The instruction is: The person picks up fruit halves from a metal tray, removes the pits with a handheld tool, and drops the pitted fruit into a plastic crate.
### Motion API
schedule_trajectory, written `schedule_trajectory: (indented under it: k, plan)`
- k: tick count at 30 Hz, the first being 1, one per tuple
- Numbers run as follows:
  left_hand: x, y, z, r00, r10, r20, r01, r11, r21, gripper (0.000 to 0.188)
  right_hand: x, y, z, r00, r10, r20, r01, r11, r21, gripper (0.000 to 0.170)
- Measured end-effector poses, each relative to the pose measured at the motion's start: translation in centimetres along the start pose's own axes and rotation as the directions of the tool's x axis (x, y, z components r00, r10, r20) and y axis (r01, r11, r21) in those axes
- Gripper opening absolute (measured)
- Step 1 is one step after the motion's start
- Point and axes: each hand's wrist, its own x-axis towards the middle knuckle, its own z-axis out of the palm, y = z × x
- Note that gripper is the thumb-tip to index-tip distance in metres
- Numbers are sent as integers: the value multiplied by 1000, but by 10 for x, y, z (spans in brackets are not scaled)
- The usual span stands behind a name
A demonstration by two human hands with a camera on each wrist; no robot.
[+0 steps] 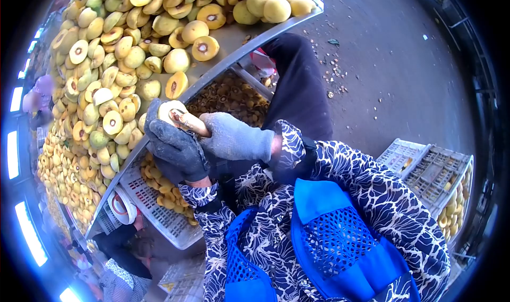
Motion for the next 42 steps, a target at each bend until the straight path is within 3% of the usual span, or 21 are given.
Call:
schedule_trajectory:
  k: [3, 7, 9, 10, 12, 15, 18, 20, 21, 22, 24, 26, 30, 33, 34, 35, 37, 39, 42]
  plan:
    - [0, -2, 2, 997, 79, 20, -81, 992, 97, 36, -1, 2, -1, 1000, 15, -23, -17, 995, -97, 26]
    - [2, -8, 1, 995, 85, 52, -90, 990, 107, 35, -1, -9, -8, 983, 148, 111, -155, 986, 55, 26]
    - [1, -4, 2, 990, 129, 61, -138, 972, 192, 35, -1, 1, -4, 1000, -17, -7, 17, 995, -102, 26]
    - [1, -4, 2, 997, 11, 79, -20, 994, 107, 33, -1, 5, -5, 1000, -15, 0, 15, 987, -160, 26]
    - [2, -6, 1, 991, -97, 88, 88, 991, 100, 29, 3, 3, -11, 999, -27, 23, 31, 979, -204, 26]
    - [-1, -8, -5, 995, -44, 93, 20, 969, 246, 26, 1, 2, -19, 992, 19, 126, 6, 979, -202, 25]
    - [-3, -12, -8, 980, 132, 152, -165, 958, 234, 27, 4, 4, -34, 962, 47, 269, 9, 979, -204, 23]
    - [-5, -6, -13, 988, 4, 154, -52, 950, 308, 33, 2, 10, -33, 967, 17, 254, 44, 972, -232, 23]
    - [-4, -4, -12, 990, -16, 143, -21, 966, 257, 36, 2, 11, -32, 970, -2, 244, 64, 967, -246, 24]
    - [-2, -2, -11, 991, -37, 132, 10, 979, 205, 39, 1, 6, -31, 979, 66, 195, 17, 917, -398, 25]
    - [0, -3, -2, 996, -13, 93, 21, 996, -91, 47, 0, 3, -29, 983, 30, 181, 38, 932, -360, 26]
    - [1, -10, -1, 993, 20, 113, -9, 995, -100, 51, -1, 4, -25, 984, -64, 166, 100, 971, -219, 25]
    - [4, -1, -8, 985, 78, 152, -74, 997, -32, 54, -2, 4, -27, 984, 58, 166, 12, 919, -394, 25]
    - [9, 0, -4, 991, 106, 82, -108, 994, 24, 55, -2, -8, -26, 986, 24, 164, 19, 966, -258, 24]
    - [9, 3, -2, 994, 97, 42, -99, 995, 29, 55, -1, -5, -20, 989, -20, 146, 25, 999, -31, 24]
    - [8, 6, 0, 996, 87, 3, -87, 996, 37, 55, 0, -5, -17, 990, -61, 124, 60, 998, 8, 24]
    - [8, 9, 1, 996, 85, -8, -84, 995, 49, 52, 0, -5, -18, 994, -63, 93, 72, 993, -94, 24]
    - [7, 8, 3, 998, 61, -12, -61, 996, 58, 52, -1, -12, -19, 993, -41, 109, 48, 997, -59, 24]
    - [10, 3, 3, 989, 149, -11, -147, 984, 100, 51, 3, -15, -17, 988, -13, 157, 7, 999, 42, 24]
